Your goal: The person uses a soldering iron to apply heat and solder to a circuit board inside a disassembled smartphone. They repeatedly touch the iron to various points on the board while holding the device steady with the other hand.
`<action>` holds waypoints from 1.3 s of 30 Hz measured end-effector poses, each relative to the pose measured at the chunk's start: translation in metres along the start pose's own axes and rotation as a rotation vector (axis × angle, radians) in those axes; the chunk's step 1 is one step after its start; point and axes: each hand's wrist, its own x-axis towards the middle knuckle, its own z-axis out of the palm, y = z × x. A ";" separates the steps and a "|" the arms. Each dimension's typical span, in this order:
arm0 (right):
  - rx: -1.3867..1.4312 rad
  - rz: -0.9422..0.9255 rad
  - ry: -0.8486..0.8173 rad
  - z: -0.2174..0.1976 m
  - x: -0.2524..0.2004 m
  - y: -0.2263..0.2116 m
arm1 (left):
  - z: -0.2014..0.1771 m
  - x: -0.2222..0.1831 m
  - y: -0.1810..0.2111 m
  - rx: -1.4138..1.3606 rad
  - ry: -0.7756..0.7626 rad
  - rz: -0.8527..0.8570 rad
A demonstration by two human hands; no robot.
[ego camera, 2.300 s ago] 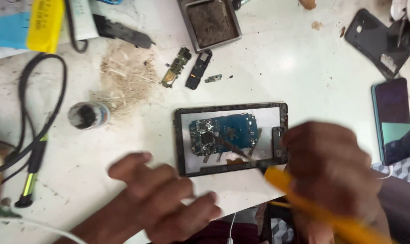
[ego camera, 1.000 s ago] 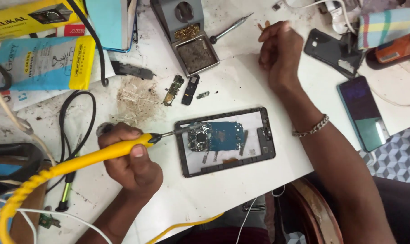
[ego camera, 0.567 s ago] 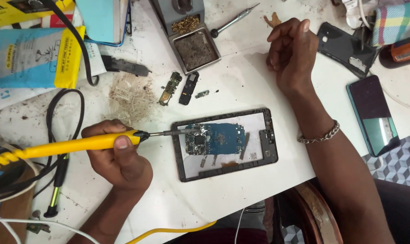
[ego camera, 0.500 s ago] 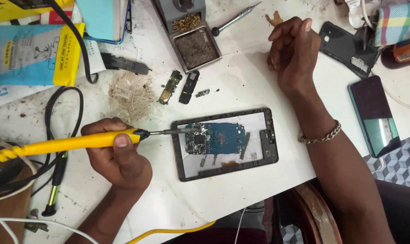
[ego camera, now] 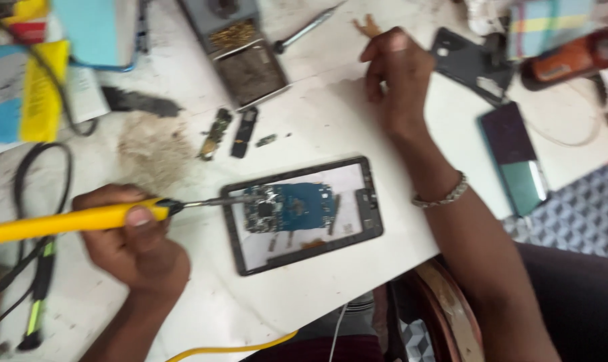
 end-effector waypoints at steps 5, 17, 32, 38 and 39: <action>-0.612 -0.460 -0.091 -0.018 -0.005 -0.027 | -0.001 0.005 0.008 0.101 -0.042 0.020; -0.942 -0.245 0.171 -0.199 -0.097 -0.060 | -0.011 -0.001 -0.002 0.161 -0.061 0.005; -0.205 0.322 0.785 -0.215 -0.219 0.029 | -0.024 -0.006 -0.005 0.261 -0.162 -0.015; 0.386 0.433 0.860 -0.202 -0.221 -0.001 | -0.022 -0.003 -0.005 0.260 -0.153 -0.011; 0.441 0.463 0.872 -0.200 -0.222 -0.004 | -0.021 -0.002 -0.005 0.251 -0.151 -0.019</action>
